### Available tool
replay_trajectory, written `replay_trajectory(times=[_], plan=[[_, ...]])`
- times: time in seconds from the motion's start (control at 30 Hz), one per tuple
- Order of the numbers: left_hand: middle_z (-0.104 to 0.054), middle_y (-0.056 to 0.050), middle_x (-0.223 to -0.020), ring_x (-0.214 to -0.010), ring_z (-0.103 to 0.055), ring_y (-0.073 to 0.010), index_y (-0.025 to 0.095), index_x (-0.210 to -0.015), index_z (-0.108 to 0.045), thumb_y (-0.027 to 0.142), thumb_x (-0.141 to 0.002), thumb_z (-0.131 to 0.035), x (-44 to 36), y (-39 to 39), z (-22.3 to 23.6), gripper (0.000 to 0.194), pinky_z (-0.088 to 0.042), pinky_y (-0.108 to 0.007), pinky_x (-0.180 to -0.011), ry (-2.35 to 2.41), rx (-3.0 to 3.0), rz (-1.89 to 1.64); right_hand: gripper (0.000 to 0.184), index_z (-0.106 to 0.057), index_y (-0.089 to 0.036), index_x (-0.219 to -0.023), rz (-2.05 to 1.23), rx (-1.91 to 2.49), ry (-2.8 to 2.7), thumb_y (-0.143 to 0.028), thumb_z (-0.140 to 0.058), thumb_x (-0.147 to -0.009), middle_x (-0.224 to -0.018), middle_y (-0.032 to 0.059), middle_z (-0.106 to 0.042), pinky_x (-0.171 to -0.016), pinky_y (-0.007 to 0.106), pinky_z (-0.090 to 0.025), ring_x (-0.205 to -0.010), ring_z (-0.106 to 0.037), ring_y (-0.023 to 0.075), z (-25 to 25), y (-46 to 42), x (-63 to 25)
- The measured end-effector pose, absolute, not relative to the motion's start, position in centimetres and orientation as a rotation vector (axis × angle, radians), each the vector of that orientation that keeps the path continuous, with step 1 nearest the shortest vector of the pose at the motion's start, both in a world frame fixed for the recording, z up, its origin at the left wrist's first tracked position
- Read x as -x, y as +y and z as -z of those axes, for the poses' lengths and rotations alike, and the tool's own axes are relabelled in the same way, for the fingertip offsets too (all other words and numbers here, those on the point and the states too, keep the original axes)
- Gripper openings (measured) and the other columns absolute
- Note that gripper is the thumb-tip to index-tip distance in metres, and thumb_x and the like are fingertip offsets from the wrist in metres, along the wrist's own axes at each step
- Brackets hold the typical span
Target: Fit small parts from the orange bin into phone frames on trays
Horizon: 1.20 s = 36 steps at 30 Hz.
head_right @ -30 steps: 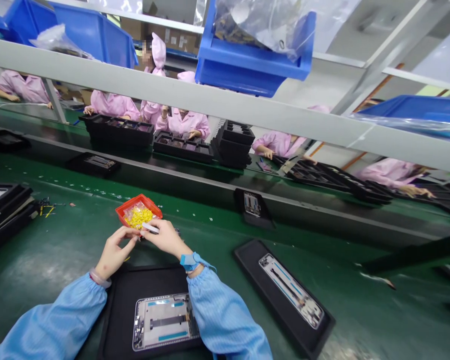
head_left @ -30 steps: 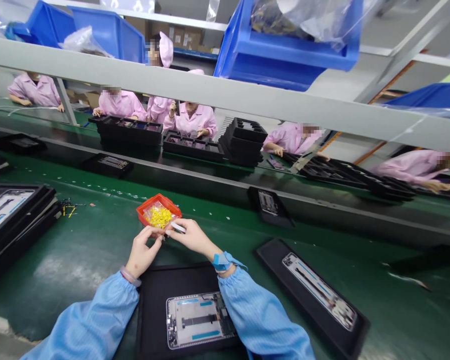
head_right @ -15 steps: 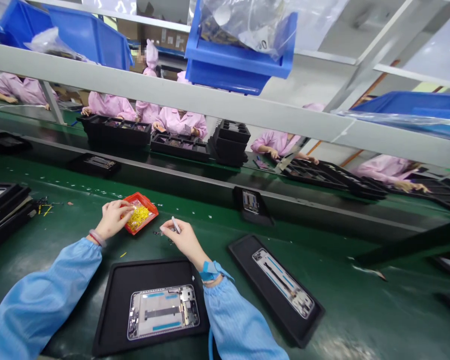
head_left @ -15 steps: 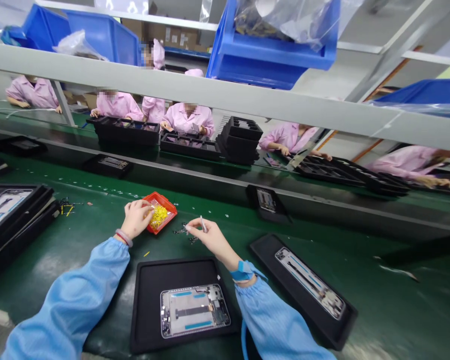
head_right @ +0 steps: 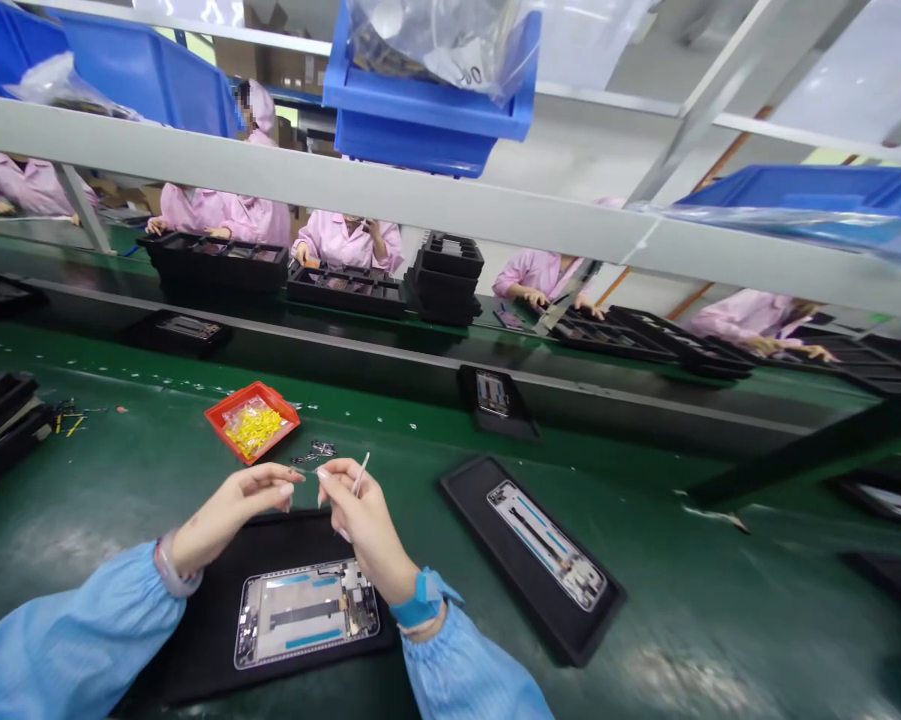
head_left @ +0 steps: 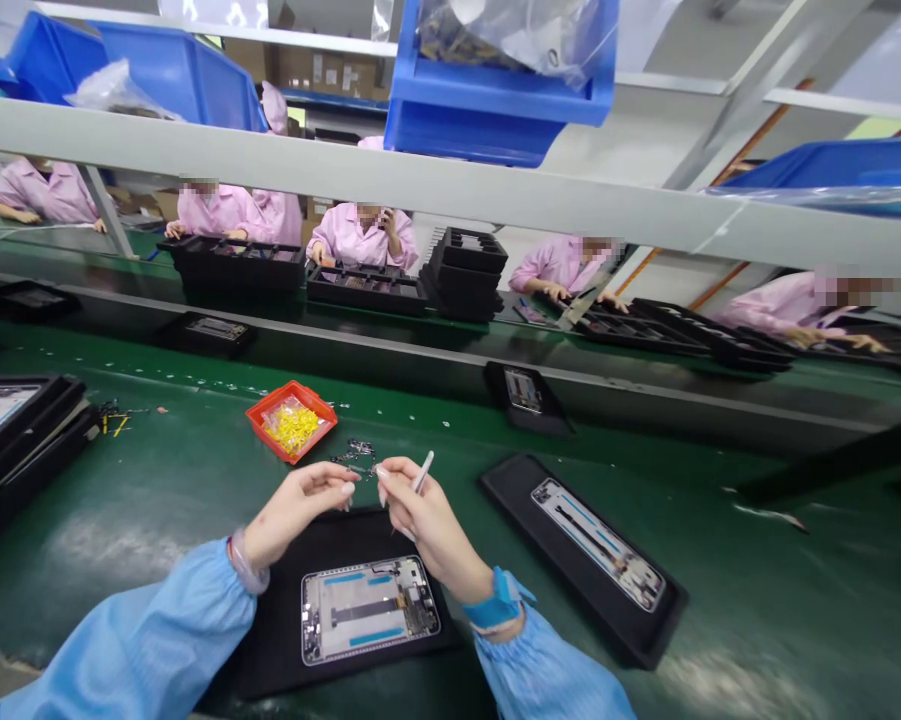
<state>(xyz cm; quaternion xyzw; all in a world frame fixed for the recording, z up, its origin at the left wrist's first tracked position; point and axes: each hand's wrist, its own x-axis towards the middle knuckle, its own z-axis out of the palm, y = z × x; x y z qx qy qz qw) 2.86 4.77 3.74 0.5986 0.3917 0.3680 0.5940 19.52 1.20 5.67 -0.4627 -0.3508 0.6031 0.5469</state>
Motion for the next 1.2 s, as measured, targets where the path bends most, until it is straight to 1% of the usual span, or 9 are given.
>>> replay_trajectory(times=[0.1,0.27,0.33,0.4,0.57,0.67,0.77,0.97,1.2], plan=[[-0.067,-0.002,-0.077,-0.072,-0.060,-0.0145,0.015,-0.086,-0.070,0.037,-0.060,-0.080,-4.5,3.0,-3.9,0.035,-0.048,-0.026,-0.071,0.816,-1.044,-0.943,0.040,-0.055,-0.018,-0.076,-1.440,1.076,-0.780,-0.047,-0.076,-0.060,-0.051,-0.0096,-0.051,-0.032,0.017,-0.012,-0.030,-0.018,-0.0020,-5.3,0.3,-19.0],[-0.065,-0.003,-0.076,-0.072,-0.057,-0.0150,0.015,-0.070,-0.069,0.038,-0.055,-0.083,-5.6,2.3,-4.1,0.031,-0.047,-0.028,-0.074,0.814,-0.914,-1.048,0.039,-0.052,-0.019,-0.076,-1.397,1.089,-0.884,-0.051,-0.071,-0.065,-0.050,-0.0099,-0.048,-0.034,0.017,-0.013,-0.033,-0.020,0.0005,-4.4,-0.9,-18.7],[-0.065,-0.003,-0.077,-0.073,-0.057,-0.0156,0.015,-0.068,-0.068,0.037,-0.056,-0.082,-5.7,2.2,-4.2,0.029,-0.046,-0.029,-0.075,0.816,-0.922,-1.062,0.035,-0.051,-0.020,-0.076,-1.351,1.115,-0.985,-0.049,-0.067,-0.069,-0.050,-0.0095,-0.047,-0.036,0.018,-0.017,-0.036,-0.024,0.0025,-4.3,-1.2,-18.9],[-0.065,-0.002,-0.077,-0.076,-0.057,-0.0161,0.016,-0.068,-0.067,0.035,-0.058,-0.080,-5.7,2.0,-4.3,0.026,-0.046,-0.028,-0.077,0.807,-0.952,-1.063,0.027,-0.051,-0.020,-0.077,-1.284,1.149,-1.127,-0.044,-0.061,-0.075,-0.053,-0.0079,-0.048,-0.041,0.019,-0.026,-0.041,-0.035,0.0054,-4.3,-1.4,-19.2],[-0.065,-0.002,-0.081,-0.083,-0.060,-0.0178,0.017,-0.073,-0.062,0.035,-0.067,-0.073,-5.0,2.2,-4.6,0.022,-0.046,-0.029,-0.081,0.809,-1.085,-1.036,0.002,-0.055,-0.020,-0.079,-1.047,1.407,-1.680,-0.020,-0.055,-0.076,-0.072,-0.0010,-0.059,-0.062,0.026,-0.040,-0.067,-0.056,0.0148,-4.5,-1.8,-21.2],[-0.064,-0.001,-0.073,-0.073,-0.060,-0.0169,0.018,-0.075,-0.057,0.037,-0.071,-0.069,-3.8,2.4,-4.2,0.023,-0.047,-0.030,-0.077,0.851,-1.277,-0.942,0.015,-0.057,-0.021,-0.085,-0.778,1.710,-1.965,-0.011,-0.054,-0.074,-0.091,0.0032,-0.063,-0.071,0.029,-0.042,-0.085,-0.061,0.0206,-3.9,-2.1,-22.7],[-0.061,-0.001,-0.069,-0.067,-0.057,-0.0159,0.017,-0.075,-0.058,0.037,-0.075,-0.061,-2.6,1.9,-3.1,0.020,-0.046,-0.028,-0.070,0.926,-1.544,-0.795,0.022,-0.056,-0.020,-0.093,-0.656,1.902,-2.130,-0.009,-0.050,-0.075,-0.105,0.0060,-0.059,-0.068,0.030,-0.043,-0.079,-0.062,0.0201,-2.7,-2.8,-23.9],[-0.061,-0.001,-0.072,-0.067,-0.056,-0.0148,0.019,-0.073,-0.057,0.024,-0.077,-0.047,-1.6,-2.0,-1.8,0.012,-0.044,-0.023,-0.064,0.949,-1.863,-0.416,0.013,-0.051,-0.022,-0.085,-0.683,1.756,-1.982,-0.014,-0.041,-0.083,-0.091,0.0039,-0.054,-0.068,0.029,-0.046,-0.076,-0.059,0.0184,0.3,-5.8,-24.3],[-0.063,-0.003,-0.076,-0.066,-0.055,-0.0154,0.019,-0.075,-0.058,0.010,-0.072,-0.042,-2.8,-5.0,-1.5,0.019,-0.043,-0.023,-0.063,0.784,-2.136,-0.273,0.011,-0.056,-0.023,-0.085,-0.969,1.633,-1.691,-0.017,-0.047,-0.081,-0.081,0.0035,-0.059,-0.068,0.030,-0.044,-0.073,-0.058,0.0204,-0.2,-10.3,-23.1]])
